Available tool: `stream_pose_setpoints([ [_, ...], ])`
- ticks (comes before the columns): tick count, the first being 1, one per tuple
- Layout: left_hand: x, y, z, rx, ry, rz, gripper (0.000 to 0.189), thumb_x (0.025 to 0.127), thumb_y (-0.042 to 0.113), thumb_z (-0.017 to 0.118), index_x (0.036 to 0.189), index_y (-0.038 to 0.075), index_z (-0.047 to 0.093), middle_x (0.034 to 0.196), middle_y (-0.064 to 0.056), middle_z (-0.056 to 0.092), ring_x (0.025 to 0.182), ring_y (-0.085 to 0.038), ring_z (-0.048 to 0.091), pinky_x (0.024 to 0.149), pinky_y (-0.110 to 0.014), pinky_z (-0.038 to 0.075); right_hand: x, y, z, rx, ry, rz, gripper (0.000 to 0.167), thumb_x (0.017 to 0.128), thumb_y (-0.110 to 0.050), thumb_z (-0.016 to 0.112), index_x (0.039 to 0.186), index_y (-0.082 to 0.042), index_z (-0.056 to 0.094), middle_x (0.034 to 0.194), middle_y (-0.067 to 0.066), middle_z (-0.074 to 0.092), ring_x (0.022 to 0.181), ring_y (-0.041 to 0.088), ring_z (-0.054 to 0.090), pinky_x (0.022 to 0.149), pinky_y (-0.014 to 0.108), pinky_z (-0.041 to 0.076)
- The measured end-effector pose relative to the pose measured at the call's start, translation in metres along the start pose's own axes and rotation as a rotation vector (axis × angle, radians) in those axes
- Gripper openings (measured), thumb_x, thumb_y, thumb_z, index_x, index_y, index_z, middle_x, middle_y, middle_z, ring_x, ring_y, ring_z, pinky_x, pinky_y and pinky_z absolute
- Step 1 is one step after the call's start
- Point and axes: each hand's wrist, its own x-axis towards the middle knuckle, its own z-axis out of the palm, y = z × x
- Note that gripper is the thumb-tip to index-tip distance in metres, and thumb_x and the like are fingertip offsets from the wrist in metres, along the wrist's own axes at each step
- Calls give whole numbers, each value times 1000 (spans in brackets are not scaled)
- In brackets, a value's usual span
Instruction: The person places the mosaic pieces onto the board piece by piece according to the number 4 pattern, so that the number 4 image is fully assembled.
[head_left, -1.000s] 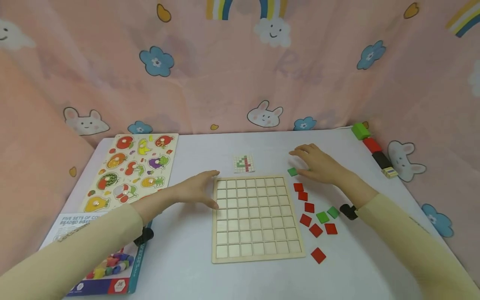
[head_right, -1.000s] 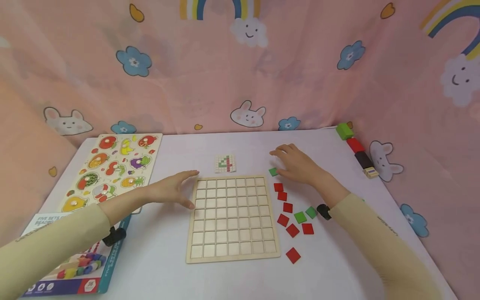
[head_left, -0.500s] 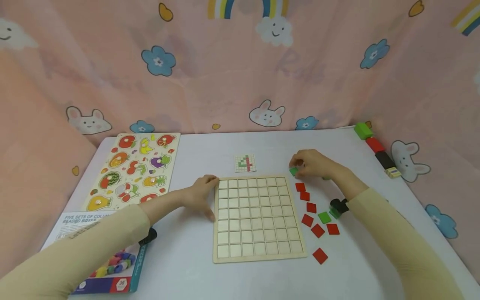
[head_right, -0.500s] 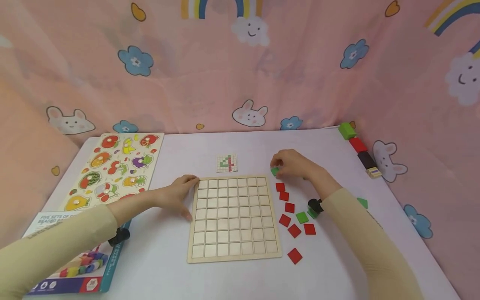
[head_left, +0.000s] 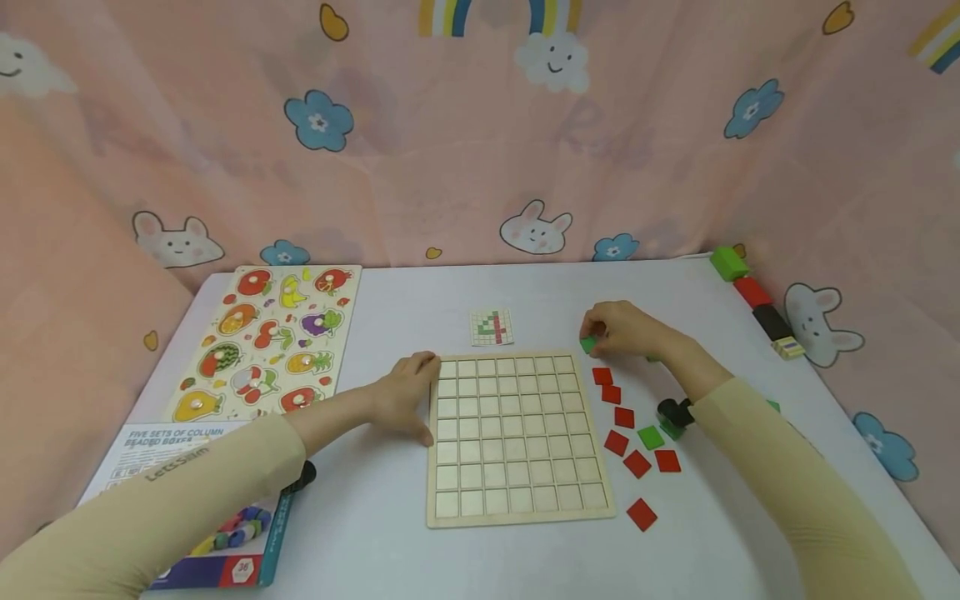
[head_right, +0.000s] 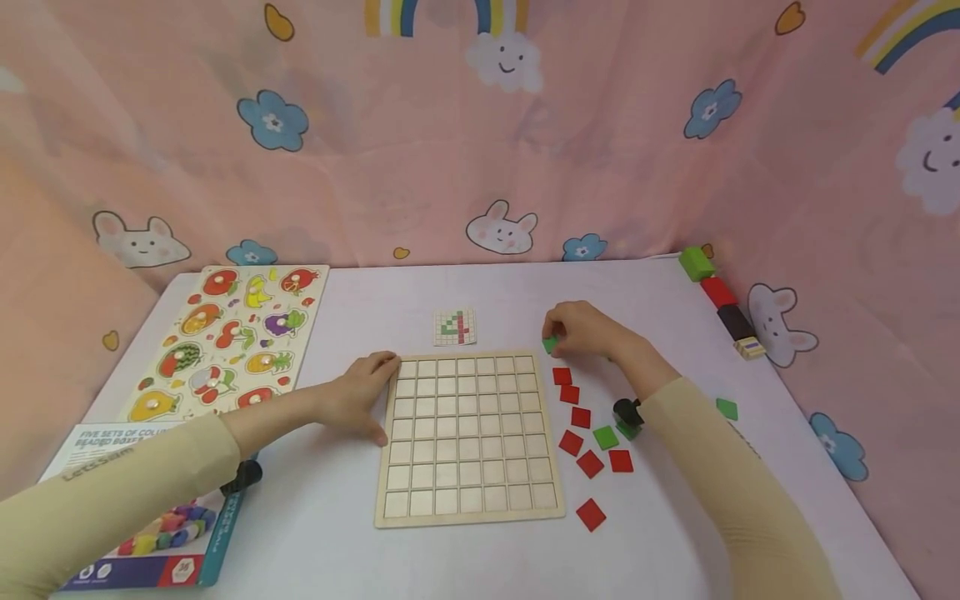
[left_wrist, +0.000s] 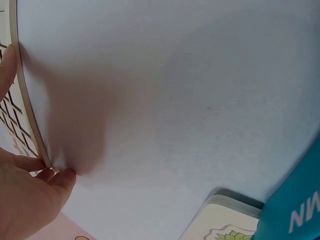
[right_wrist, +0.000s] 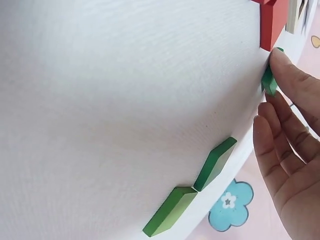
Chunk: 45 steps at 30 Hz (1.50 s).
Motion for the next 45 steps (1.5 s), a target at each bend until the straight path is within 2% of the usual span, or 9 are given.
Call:
stream_pose_setpoints([
  [4,0,1,-2,13,9,2,119,71,32,89,154,-9,14,160,-30,13,148,-48,17,122,-58,26,3,1,1,13,-8,15,21,77,-9,82,91,-13,67,88,2,65,85,19,55,79,31,53],
  [9,0,2,-3,24,15,-3,118,70,33,89,153,-8,18,160,-28,16,147,-46,20,121,-57,29,4,-6,0,66,1,44,12,84,-10,76,90,-14,66,86,2,64,84,20,54,74,28,50],
  [14,1,4,-3,78,55,2,114,66,35,92,149,-9,28,156,-28,26,143,-45,30,118,-54,37,9,-21,0,143,47,-12,9,86,-11,75,90,-13,68,85,3,69,82,17,57,75,27,49],
  [19,1,7,-2,118,93,3,111,61,34,94,144,-10,35,152,-29,34,140,-44,36,117,-51,39,17,-40,8,243,9,-58,9,85,-13,76,92,-14,71,86,1,71,81,14,62,76,24,53],
  [24,0,7,-2,129,116,20,109,59,34,95,141,-12,38,150,-30,36,138,-45,39,117,-50,40,23,-56,17,286,-23,-92,9,84,-14,77,92,-15,73,86,1,72,81,13,63,75,25,54],
  [29,-1,5,0,127,123,33,106,61,34,94,141,-9,39,150,-30,36,137,-46,40,116,-50,40,29,-68,25,262,-39,-99,8,84,-14,77,91,-18,75,86,-1,73,81,12,62,74,25,54],
  [34,-1,3,0,124,121,33,109,62,38,93,144,-8,38,152,-29,35,139,-45,39,117,-50,40,30,-76,29,209,-39,-130,7,84,-10,76,90,-14,76,87,0,75,80,11,64,75,25,56],
  [45,0,0,1,125,112,31,112,63,42,92,147,-7,35,155,-28,32,141,-45,36,119,-50,37,34,-79,35,135,-24,-122,5,81,-13,80,82,-16,76,82,-4,74,77,9,63,73,25,54],
])
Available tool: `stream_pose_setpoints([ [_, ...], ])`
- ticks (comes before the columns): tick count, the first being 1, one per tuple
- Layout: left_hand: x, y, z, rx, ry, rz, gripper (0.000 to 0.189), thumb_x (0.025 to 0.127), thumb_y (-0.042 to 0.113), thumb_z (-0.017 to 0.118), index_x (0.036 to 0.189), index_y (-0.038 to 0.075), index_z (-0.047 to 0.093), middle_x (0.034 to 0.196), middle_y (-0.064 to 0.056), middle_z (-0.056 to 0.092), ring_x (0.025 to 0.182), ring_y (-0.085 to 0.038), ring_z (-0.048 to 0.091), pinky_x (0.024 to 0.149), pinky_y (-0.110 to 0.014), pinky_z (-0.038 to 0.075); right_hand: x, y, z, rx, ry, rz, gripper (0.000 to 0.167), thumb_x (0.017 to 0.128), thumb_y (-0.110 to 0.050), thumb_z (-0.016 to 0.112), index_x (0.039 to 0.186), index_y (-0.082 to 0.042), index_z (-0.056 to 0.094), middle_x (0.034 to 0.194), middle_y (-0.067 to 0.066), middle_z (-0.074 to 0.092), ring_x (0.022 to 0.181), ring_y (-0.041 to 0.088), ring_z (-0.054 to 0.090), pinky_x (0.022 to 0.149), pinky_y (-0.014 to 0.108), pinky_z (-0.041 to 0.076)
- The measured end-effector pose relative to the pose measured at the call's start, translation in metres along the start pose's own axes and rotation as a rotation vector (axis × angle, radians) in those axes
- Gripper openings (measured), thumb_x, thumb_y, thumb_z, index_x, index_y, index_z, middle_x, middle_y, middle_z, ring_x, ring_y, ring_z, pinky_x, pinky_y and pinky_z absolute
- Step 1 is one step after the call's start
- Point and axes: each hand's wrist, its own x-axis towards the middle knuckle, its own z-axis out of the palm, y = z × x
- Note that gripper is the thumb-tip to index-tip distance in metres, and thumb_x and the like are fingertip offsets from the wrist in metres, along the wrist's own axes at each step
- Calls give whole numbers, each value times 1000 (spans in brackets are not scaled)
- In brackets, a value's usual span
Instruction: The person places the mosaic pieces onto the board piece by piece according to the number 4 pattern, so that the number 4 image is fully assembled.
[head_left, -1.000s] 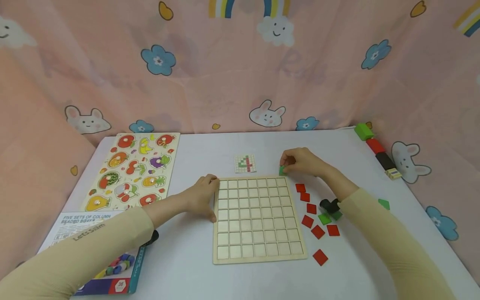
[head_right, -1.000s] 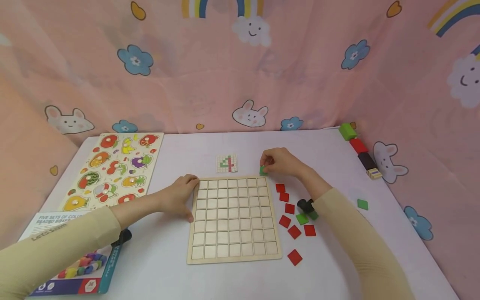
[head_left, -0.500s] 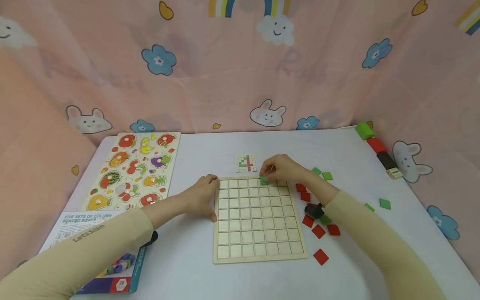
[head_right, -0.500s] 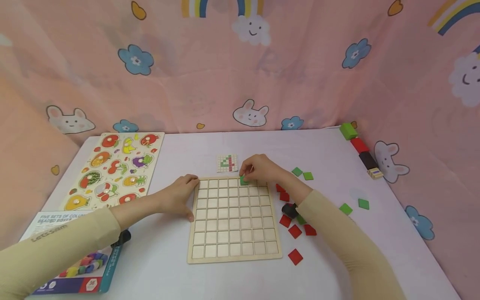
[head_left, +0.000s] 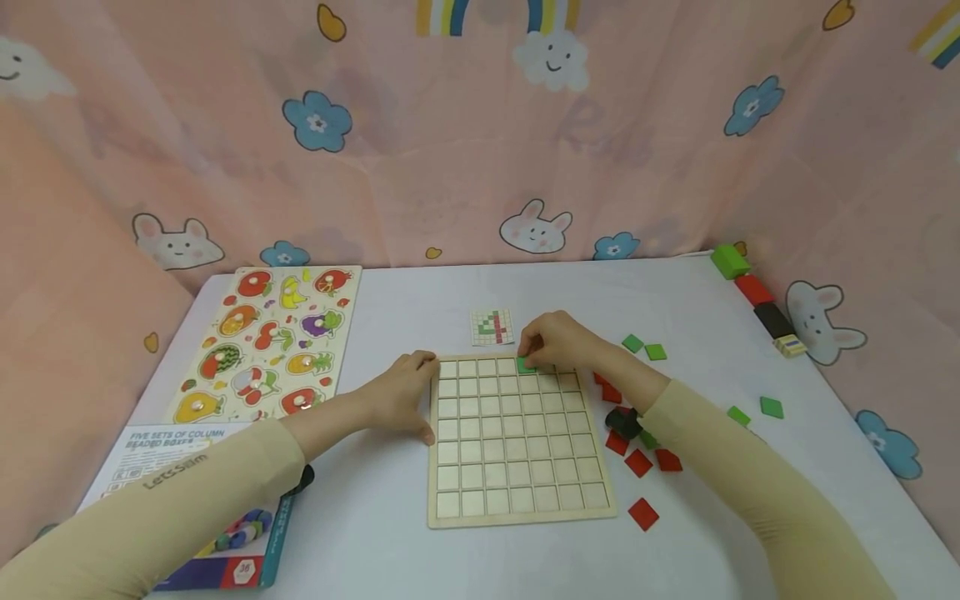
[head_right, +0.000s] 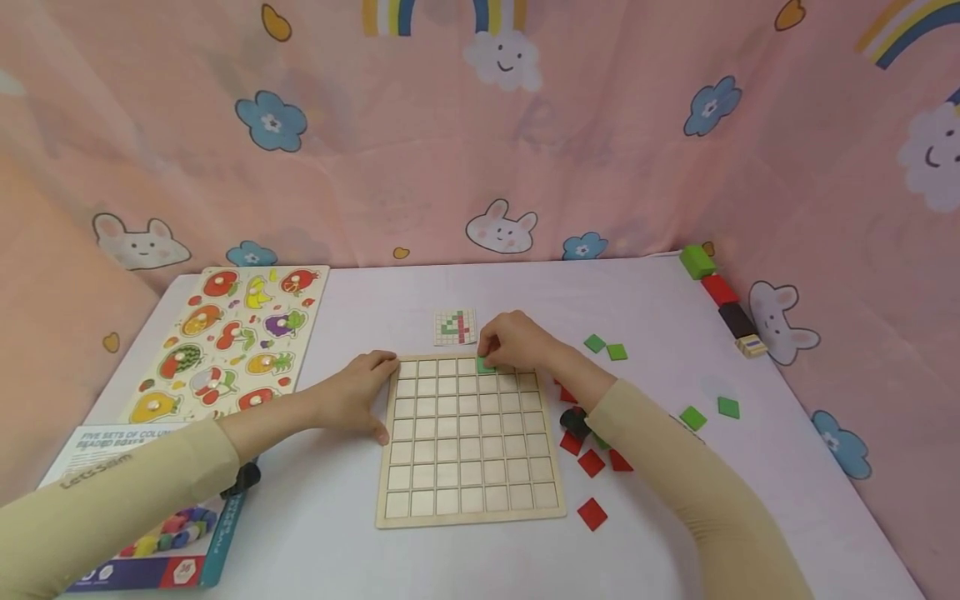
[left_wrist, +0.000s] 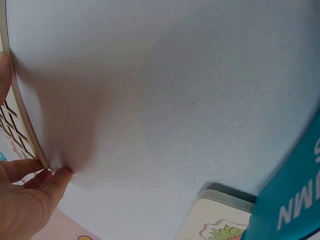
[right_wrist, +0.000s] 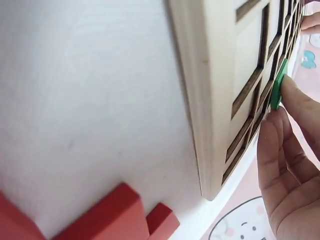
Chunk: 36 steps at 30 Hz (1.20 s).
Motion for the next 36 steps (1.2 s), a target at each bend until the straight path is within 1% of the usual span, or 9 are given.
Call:
stream_pose_setpoints([
  [5,1,1,-1,0,-13,-7,114,62,42,92,148,-7,35,156,-28,31,142,-45,35,119,-50,37,-3,2,-1,-41,3,-16,4,83,-18,79,86,-17,76,83,-3,71,77,10,60,72,26,52],
  [9,1,1,0,0,-13,-7,114,63,42,92,148,-6,34,156,-27,30,143,-44,34,119,-49,37,-12,13,-10,-32,9,5,6,88,-18,74,94,-17,76,89,0,70,82,14,60,72,27,51],
  [13,0,2,0,6,-12,-1,114,63,42,91,148,-7,34,156,-27,30,143,-45,34,119,-49,37,-27,34,-31,-46,35,95,10,90,-11,69,97,-15,75,95,4,70,86,18,59,75,30,51],
  [16,-1,3,-1,8,-9,1,113,63,42,91,148,-7,34,156,-28,30,143,-45,35,119,-50,37,-40,54,-51,-78,38,187,14,88,-7,67,99,-13,74,99,8,69,89,21,59,78,33,52],
  [19,-2,3,-2,2,-9,1,113,64,42,91,148,-7,34,157,-28,30,143,-44,34,120,-49,37,-54,73,-68,-87,7,272,14,87,-9,70,101,-13,73,103,11,65,91,23,57,80,35,51],
  [22,-1,2,-1,6,-5,10,112,64,42,91,147,-7,35,156,-28,31,142,-45,35,119,-50,37,-66,86,-78,-81,-46,336,16,84,-15,77,98,-13,72,102,11,63,92,23,56,79,33,49],
  [27,1,1,-1,14,-8,9,111,63,42,91,147,-6,35,156,-28,31,142,-45,35,119,-49,37,-75,96,-80,-69,-122,368,20,80,-16,81,94,-10,69,91,9,60,90,22,52,73,28,46],
  [32,0,1,0,10,-9,0,110,63,41,91,146,-6,36,157,-27,30,143,-44,34,120,-50,36,-73,98,-76,-61,-101,366,16,80,-12,80,92,-9,69,85,7,60,85,21,52,69,26,46],
  [36,0,1,1,12,-6,0,109,63,42,91,146,-5,37,157,-27,30,144,-44,33,120,-49,36,-69,96,-73,-56,-77,364,17,79,-8,79,92,-7,68,89,9,63,85,22,54,69,27,49],
])
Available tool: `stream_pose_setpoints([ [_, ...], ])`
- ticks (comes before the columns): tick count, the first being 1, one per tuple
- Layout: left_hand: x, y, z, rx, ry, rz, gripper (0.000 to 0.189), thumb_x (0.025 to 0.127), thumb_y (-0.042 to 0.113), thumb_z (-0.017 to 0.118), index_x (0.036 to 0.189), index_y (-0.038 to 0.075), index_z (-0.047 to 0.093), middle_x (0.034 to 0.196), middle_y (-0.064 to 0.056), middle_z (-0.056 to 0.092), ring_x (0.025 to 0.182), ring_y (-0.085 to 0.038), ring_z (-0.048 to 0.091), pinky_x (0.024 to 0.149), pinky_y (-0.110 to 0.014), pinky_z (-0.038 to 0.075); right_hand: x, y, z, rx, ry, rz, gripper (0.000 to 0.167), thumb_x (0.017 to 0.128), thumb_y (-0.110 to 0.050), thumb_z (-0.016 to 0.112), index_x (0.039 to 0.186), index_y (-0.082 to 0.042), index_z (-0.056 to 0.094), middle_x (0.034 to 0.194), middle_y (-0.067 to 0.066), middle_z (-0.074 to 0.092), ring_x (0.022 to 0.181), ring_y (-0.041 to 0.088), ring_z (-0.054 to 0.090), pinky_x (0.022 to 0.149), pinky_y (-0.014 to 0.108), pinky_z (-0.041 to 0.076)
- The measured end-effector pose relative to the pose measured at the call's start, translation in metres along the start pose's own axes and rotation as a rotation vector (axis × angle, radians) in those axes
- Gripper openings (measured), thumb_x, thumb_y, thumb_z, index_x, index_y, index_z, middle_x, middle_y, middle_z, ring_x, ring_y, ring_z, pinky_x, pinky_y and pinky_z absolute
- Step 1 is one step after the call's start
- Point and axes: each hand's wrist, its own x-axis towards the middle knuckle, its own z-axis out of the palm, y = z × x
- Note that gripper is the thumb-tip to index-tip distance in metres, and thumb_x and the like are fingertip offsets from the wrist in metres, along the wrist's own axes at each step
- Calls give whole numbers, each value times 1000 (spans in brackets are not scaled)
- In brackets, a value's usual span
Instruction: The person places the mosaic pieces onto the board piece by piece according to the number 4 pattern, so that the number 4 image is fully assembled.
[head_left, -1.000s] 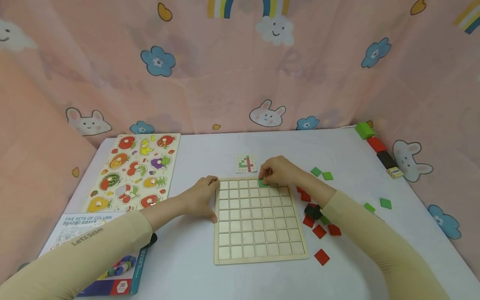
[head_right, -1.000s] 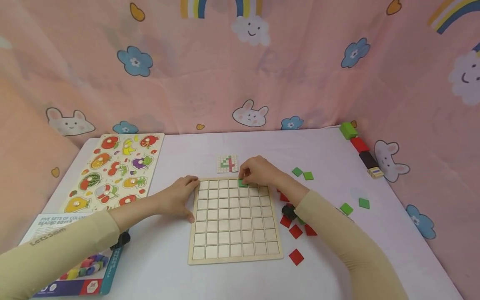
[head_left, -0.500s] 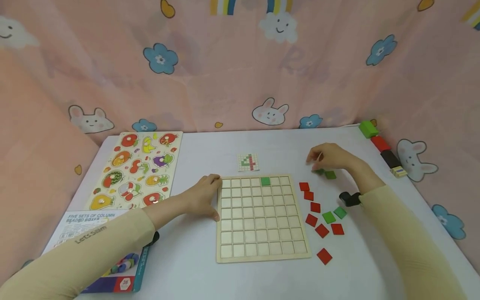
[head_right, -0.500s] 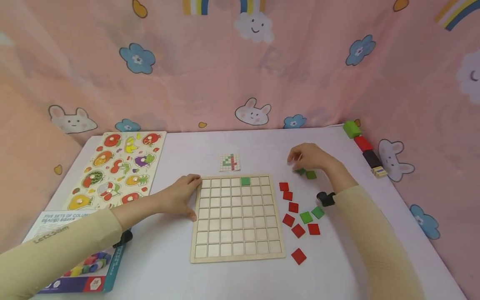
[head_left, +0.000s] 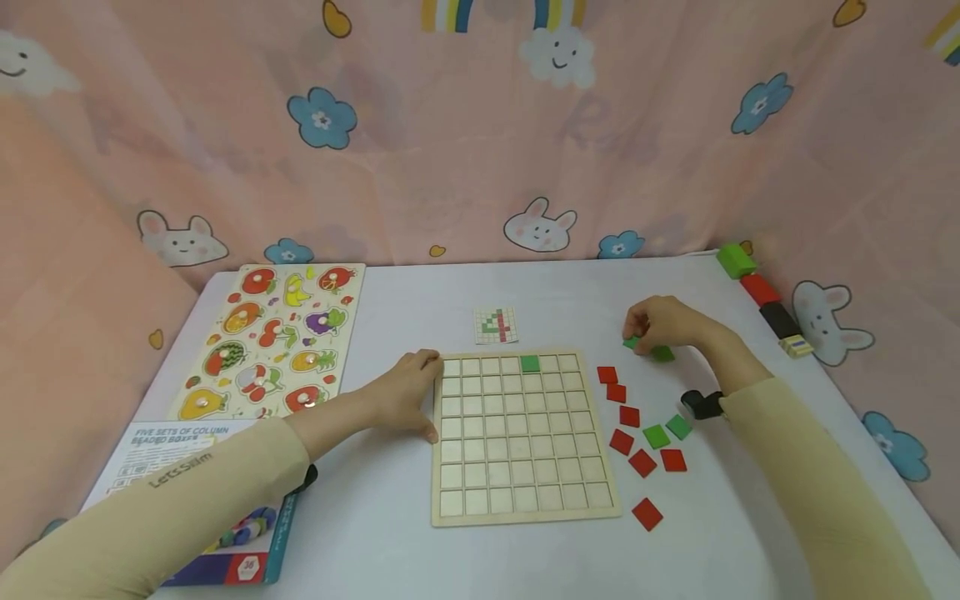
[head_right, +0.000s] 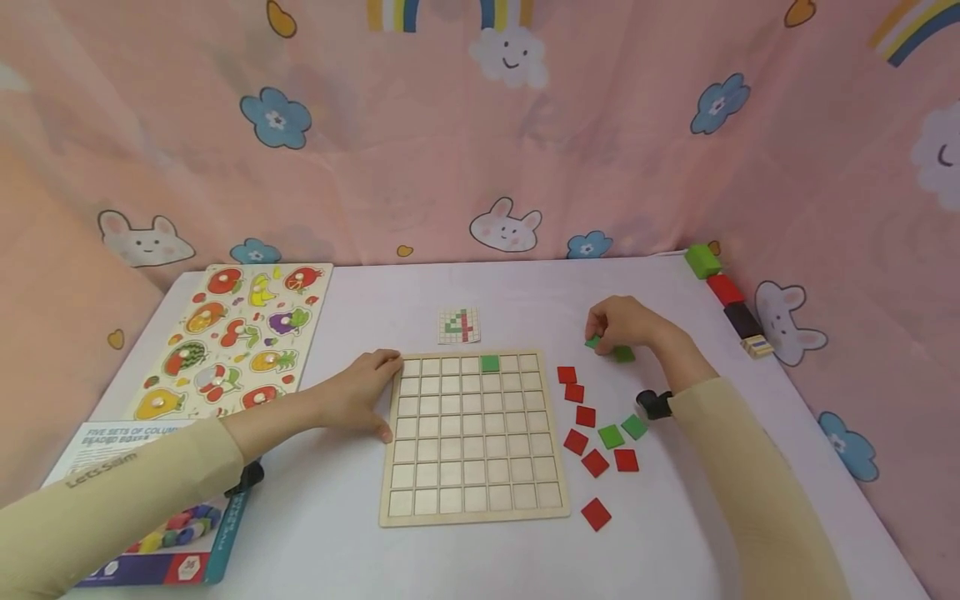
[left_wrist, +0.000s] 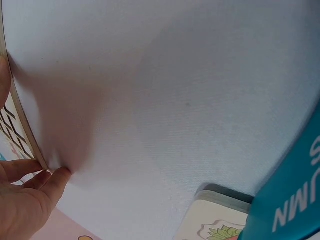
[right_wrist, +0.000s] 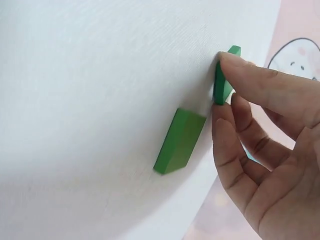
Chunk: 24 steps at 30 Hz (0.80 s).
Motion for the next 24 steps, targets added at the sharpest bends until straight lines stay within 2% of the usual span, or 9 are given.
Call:
stream_pose_setpoints([
  [3,0,0,0,2,2,3,109,64,42,91,146,-5,37,157,-27,30,143,-44,34,119,-49,37,2,-6,2,-8,31,-14,20,77,-7,79,93,-7,67,90,10,64,85,22,55,69,28,50],
  [7,0,0,0,0,2,6,109,64,41,91,146,-5,36,156,-28,30,142,-44,35,119,-49,37,5,-20,7,0,111,-48,12,80,-8,76,90,-9,69,83,8,62,82,21,53,68,27,46],
  [9,-1,-1,0,3,3,10,109,64,41,91,146,-5,36,156,-28,31,141,-44,36,118,-50,38,6,-32,11,31,147,-81,9,83,-8,75,91,-9,70,81,7,62,81,21,52,67,27,45],
  [12,-1,-1,0,12,7,20,107,64,41,91,145,-6,37,155,-29,31,140,-45,37,118,-51,38,9,-54,21,106,173,-141,12,84,-11,76,94,-8,71,83,7,66,79,19,56,68,24,49],
  [15,-1,-2,0,15,3,18,108,64,41,90,145,-6,37,155,-29,30,141,-45,36,118,-51,38,13,-80,33,164,156,-209,16,81,-14,80,95,-9,73,84,6,71,76,15,61,67,23,52],
  [18,-1,-2,0,14,1,21,108,64,41,90,145,-6,36,156,-29,30,141,-46,36,118,-52,38,16,-104,46,180,113,-279,13,80,-15,81,92,-13,76,87,3,75,77,12,65,69,24,55],
  [24,-1,0,-1,8,-4,16,108,65,41,90,146,-6,36,157,-28,29,141,-45,35,118,-51,38,19,-137,65,173,16,-395,12,82,-6,77,94,-10,78,94,4,78,82,10,69,74,23,58],
])
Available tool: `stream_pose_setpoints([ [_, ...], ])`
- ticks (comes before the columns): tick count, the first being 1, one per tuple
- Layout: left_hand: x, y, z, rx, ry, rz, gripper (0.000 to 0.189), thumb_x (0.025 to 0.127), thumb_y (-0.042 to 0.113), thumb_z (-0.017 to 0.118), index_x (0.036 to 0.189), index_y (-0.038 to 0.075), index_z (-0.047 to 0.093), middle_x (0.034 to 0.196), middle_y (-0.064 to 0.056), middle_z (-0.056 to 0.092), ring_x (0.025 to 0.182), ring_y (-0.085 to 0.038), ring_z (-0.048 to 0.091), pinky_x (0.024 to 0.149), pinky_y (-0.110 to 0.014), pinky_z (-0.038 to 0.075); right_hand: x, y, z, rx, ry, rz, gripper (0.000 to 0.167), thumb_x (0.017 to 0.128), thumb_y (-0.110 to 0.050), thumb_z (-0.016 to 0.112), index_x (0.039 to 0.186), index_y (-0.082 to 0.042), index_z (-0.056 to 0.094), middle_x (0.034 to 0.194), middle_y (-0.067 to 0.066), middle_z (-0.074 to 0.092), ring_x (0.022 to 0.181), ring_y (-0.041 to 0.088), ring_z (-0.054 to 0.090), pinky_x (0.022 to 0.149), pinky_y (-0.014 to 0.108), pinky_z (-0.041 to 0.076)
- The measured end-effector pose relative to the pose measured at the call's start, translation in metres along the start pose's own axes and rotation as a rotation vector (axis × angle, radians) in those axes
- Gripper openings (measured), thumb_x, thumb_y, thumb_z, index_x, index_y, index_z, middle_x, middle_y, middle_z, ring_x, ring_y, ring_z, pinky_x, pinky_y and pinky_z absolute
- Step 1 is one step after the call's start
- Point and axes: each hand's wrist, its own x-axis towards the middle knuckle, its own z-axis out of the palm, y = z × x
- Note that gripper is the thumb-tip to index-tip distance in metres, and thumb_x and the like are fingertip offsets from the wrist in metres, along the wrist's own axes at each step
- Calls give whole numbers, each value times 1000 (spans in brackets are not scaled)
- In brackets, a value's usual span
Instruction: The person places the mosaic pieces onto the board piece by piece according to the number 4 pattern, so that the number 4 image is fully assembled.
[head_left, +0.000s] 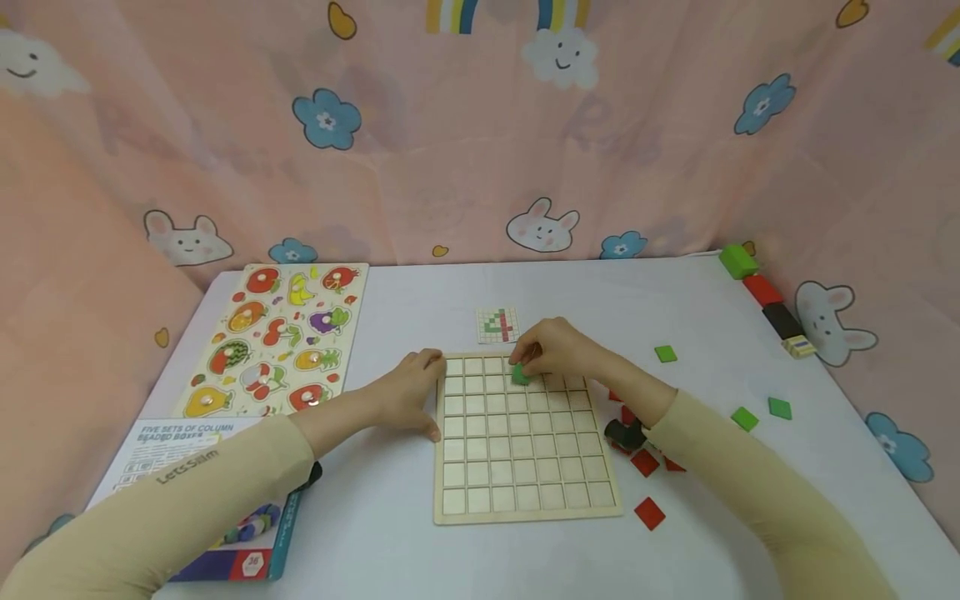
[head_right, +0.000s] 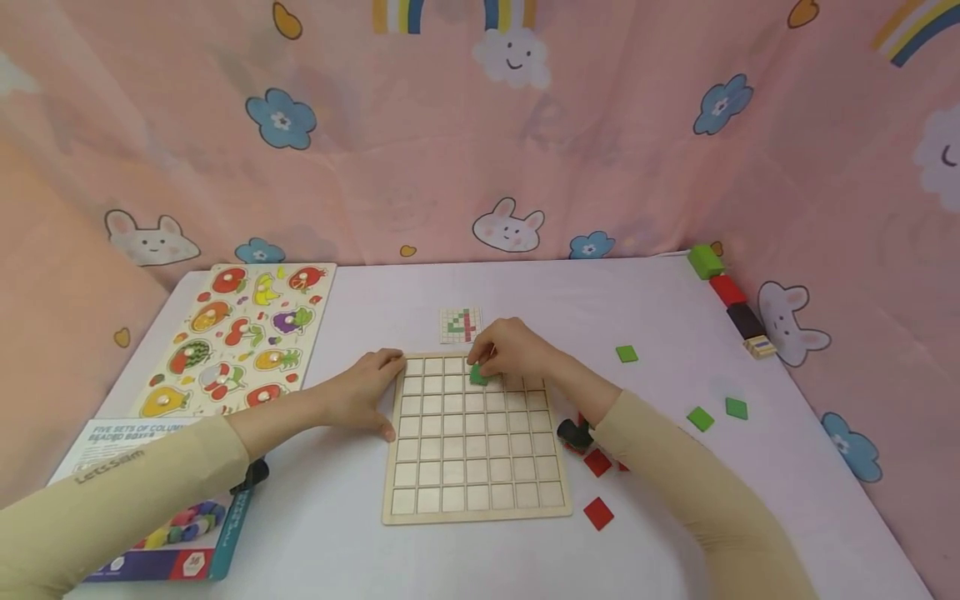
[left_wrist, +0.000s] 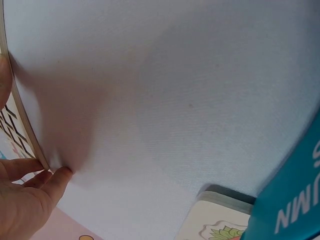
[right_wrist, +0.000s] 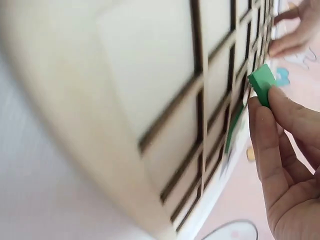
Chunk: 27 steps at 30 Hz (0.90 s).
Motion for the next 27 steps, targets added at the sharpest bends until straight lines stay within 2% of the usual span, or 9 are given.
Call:
stream_pose_setpoints([
  [4,0,2,0,-12,-3,-3,109,65,39,90,147,-6,34,157,-28,29,142,-45,34,119,-50,37,4,-7,9,-6,-25,4,11,81,-2,76,89,-10,76,91,3,76,81,9,67,73,21,58],
  [9,-1,2,-1,-13,-12,-12,111,66,39,90,148,-8,32,157,-29,27,142,-46,33,119,-51,37,6,-10,15,-85,-15,1,10,81,-5,78,85,-14,76,88,-2,75,79,6,64,73,19,56],
  [11,-1,2,-2,-11,-16,-15,111,66,39,89,148,-8,31,157,-29,27,142,-46,33,119,-51,36,6,-9,16,-115,-16,-12,8,80,-8,79,85,-15,76,88,-3,75,80,6,63,74,19,55],
  [15,-1,2,-1,-8,-17,-12,111,66,39,89,148,-9,31,157,-29,27,142,-46,34,119,-51,36,3,-6,14,-107,-25,-22,9,81,-12,80,89,-15,76,91,-4,75,82,7,64,76,21,56],
  [18,0,2,-1,-8,-13,-4,111,66,39,89,148,-9,32,157,-30,27,142,-46,34,119,-51,36,-4,1,5,-90,-10,-21,11,83,-14,79,93,-16,77,93,-3,73,82,9,62,77,24,55],
  [22,0,2,0,-13,-16,1,111,66,39,90,148,-10,32,157,-30,27,142,-47,33,119,-51,36,-23,21,-20,-101,53,25,11,84,-14,77,95,-16,76,88,-2,71,78,12,60,71,26,53],
  [25,1,2,0,-8,-18,2,112,66,39,90,148,-10,31,157,-31,26,142,-48,33,119,-52,36,-42,45,-45,-140,107,107,13,85,-12,75,98,-13,76,88,1,71,79,16,59,69,27,51],
  [27,1,1,0,0,-18,4,112,66,39,90,147,-11,31,156,-31,26,142,-48,33,119,-53,36,-57,63,-60,-162,127,192,14,85,-12,75,99,-12,75,90,3,71,81,18,57,69,27,50],
])
